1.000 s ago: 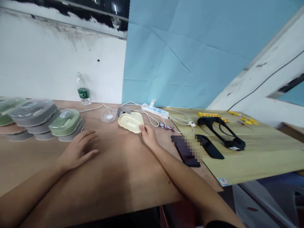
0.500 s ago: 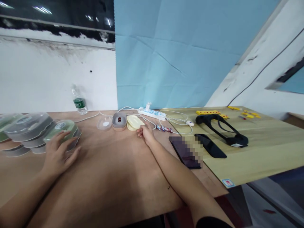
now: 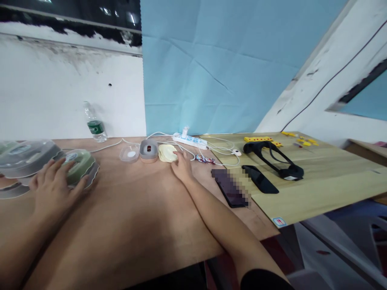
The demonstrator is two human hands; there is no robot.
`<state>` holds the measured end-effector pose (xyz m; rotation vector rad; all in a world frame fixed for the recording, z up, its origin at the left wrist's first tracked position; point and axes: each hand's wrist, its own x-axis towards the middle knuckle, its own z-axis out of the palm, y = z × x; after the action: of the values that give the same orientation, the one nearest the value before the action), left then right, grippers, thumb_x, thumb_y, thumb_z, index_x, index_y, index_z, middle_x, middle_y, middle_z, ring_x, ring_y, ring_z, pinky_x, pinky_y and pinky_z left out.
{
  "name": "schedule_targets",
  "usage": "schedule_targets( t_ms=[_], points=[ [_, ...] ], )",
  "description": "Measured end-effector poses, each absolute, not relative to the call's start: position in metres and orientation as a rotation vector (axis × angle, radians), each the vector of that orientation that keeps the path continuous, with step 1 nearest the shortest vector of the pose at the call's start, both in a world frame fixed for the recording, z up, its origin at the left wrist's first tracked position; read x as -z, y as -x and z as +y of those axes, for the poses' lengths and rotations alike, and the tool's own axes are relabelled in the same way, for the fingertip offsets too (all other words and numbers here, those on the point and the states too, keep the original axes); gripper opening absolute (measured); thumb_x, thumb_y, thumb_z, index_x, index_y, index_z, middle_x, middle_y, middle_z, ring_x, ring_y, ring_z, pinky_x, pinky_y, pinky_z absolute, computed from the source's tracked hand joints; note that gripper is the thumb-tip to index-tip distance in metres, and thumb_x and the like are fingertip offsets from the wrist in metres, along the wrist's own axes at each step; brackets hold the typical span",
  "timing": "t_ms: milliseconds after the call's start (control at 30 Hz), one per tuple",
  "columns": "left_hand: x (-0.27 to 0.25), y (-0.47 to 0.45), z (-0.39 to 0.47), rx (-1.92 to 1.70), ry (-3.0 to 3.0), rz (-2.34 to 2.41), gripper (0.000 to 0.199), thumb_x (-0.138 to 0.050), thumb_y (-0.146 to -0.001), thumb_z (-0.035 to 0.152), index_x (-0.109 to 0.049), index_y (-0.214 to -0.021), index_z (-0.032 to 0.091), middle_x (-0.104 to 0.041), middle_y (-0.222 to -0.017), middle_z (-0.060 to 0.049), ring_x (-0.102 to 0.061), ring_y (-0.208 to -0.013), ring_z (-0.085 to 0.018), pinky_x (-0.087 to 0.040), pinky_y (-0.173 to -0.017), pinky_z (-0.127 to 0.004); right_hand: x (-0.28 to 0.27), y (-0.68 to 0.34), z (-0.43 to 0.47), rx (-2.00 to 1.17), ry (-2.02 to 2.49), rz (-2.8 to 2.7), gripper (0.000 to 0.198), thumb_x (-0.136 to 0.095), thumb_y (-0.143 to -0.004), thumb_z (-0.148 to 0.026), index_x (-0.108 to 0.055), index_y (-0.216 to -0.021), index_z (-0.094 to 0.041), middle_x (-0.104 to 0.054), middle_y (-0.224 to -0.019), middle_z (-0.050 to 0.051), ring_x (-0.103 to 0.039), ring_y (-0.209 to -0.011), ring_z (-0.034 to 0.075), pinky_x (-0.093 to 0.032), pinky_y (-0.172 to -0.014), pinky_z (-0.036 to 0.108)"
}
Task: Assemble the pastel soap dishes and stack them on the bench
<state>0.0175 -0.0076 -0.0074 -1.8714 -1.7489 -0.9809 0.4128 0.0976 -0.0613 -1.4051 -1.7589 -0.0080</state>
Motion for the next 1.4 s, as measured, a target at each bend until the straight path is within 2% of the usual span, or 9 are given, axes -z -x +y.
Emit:
schedule_targets(
  t_ms=[167, 367, 500, 600, 700, 833, 967, 1200, 1400],
  points=[
    [0.005, -0.012, -0.006, 0.947, 1.850, -1.821, 0.046, -0.049, -0.087, 0.048, -0.051, -0.127, 0.026, -0.053, -0.135, -0.010, -0.042, -0.130, -0.033, -0.026, -0.108, -0.054, 0.066, -0.411, 0.102, -0.080, 1.390, -1.795, 0.038, -0.049, -0.083, -0.023, -0.058, -0.119, -0.016, -0.059, -0.118, 0.012, -0.053, -0.113, 0.025, -0.042, -0.099, 0.043],
    [0.011, -0.008, 0.001, 1.043, 1.852, -1.720, 0.036, -0.057, -0.083, 0.048, -0.062, -0.111, 0.026, -0.061, -0.123, -0.006, -0.050, -0.121, -0.031, -0.026, -0.108, -0.052, 0.062, -0.403, 0.101, -0.097, 1.351, -1.810, 0.027, -0.048, -0.087, -0.025, -0.064, -0.108, -0.020, -0.062, -0.111, 0.010, -0.057, -0.106, 0.023, -0.043, -0.097, 0.040],
    [0.012, -0.005, 0.003, 1.138, 1.887, -1.655, 0.040, -0.062, -0.080, 0.048, -0.063, -0.112, 0.025, -0.055, -0.131, -0.009, -0.050, -0.123, -0.030, -0.032, -0.107, -0.049, 0.062, -0.401, 0.102, -0.073, 1.359, -1.827, 0.026, -0.050, -0.087, -0.026, -0.064, -0.109, -0.020, -0.059, -0.115, 0.010, -0.055, -0.110, 0.023, -0.043, -0.098, 0.039],
    [0.011, -0.004, 0.001, 1.172, 1.864, -1.708, 0.044, -0.062, -0.080, 0.050, -0.062, -0.115, 0.023, -0.048, -0.138, -0.011, -0.044, -0.128, -0.031, -0.028, -0.110, -0.050, 0.062, -0.401, 0.102, -0.054, 1.378, -1.832, 0.028, -0.051, -0.087, -0.028, -0.064, -0.111, -0.019, -0.056, -0.120, 0.012, -0.054, -0.114, 0.024, -0.043, -0.100, 0.039],
    [0.009, -0.004, -0.001, 1.171, 1.878, -1.840, 0.049, -0.059, -0.081, 0.053, -0.062, -0.117, 0.020, -0.047, -0.137, -0.013, -0.041, -0.130, -0.033, -0.028, -0.110, -0.051, 0.063, -0.401, 0.103, -0.072, 1.390, -1.855, 0.030, -0.052, -0.087, -0.030, -0.063, -0.112, -0.017, -0.053, -0.124, 0.014, -0.052, -0.118, 0.025, -0.041, -0.102, 0.039],
    [0.008, -0.005, -0.004, 1.188, 1.869, -1.988, 0.063, -0.064, -0.075, 0.056, -0.059, -0.122, 0.015, -0.045, -0.135, -0.016, -0.038, -0.130, -0.035, -0.031, -0.110, -0.050, 0.065, -0.401, 0.103, -0.087, 1.413, -1.872, 0.030, -0.055, -0.085, -0.031, -0.064, -0.111, -0.017, -0.052, -0.128, 0.015, -0.051, -0.120, 0.026, -0.041, -0.103, 0.041],
    [0.008, -0.006, -0.004, 1.193, 1.853, -2.098, 0.074, -0.070, -0.069, 0.057, -0.054, -0.129, 0.017, -0.039, -0.141, -0.015, -0.037, -0.132, -0.035, -0.032, -0.110, -0.052, 0.065, -0.401, 0.102, -0.091, 1.410, -1.887, 0.030, -0.056, -0.085, -0.031, -0.064, -0.110, -0.019, -0.052, -0.129, 0.013, -0.050, -0.122, 0.025, -0.040, -0.104, 0.041],
    [0.010, -0.007, -0.004, 1.198, 1.888, -2.045, 0.066, -0.070, -0.074, 0.052, -0.054, -0.128, 0.018, -0.044, -0.139, -0.015, -0.043, -0.129, -0.034, -0.034, -0.109, -0.053, 0.068, -0.401, 0.102, -0.046, 1.404, -1.900, 0.032, -0.057, -0.083, -0.032, -0.063, -0.112, -0.019, -0.051, -0.129, 0.014, -0.049, -0.123, 0.026, -0.039, -0.104, 0.042],
    [0.006, -0.013, -0.008, 1.328, 1.903, -1.915, 0.062, -0.068, -0.077, 0.049, -0.053, -0.128, 0.017, -0.042, -0.138, -0.014, -0.040, -0.132, -0.028, -0.033, -0.111, -0.044, 0.066, -0.402, 0.101, 0.022, 1.367, -1.866, 0.036, -0.055, -0.084, -0.032, -0.060, -0.116, -0.018, -0.051, -0.127, 0.014, -0.048, -0.122, 0.028, -0.037, -0.106, 0.047]
  ],
)
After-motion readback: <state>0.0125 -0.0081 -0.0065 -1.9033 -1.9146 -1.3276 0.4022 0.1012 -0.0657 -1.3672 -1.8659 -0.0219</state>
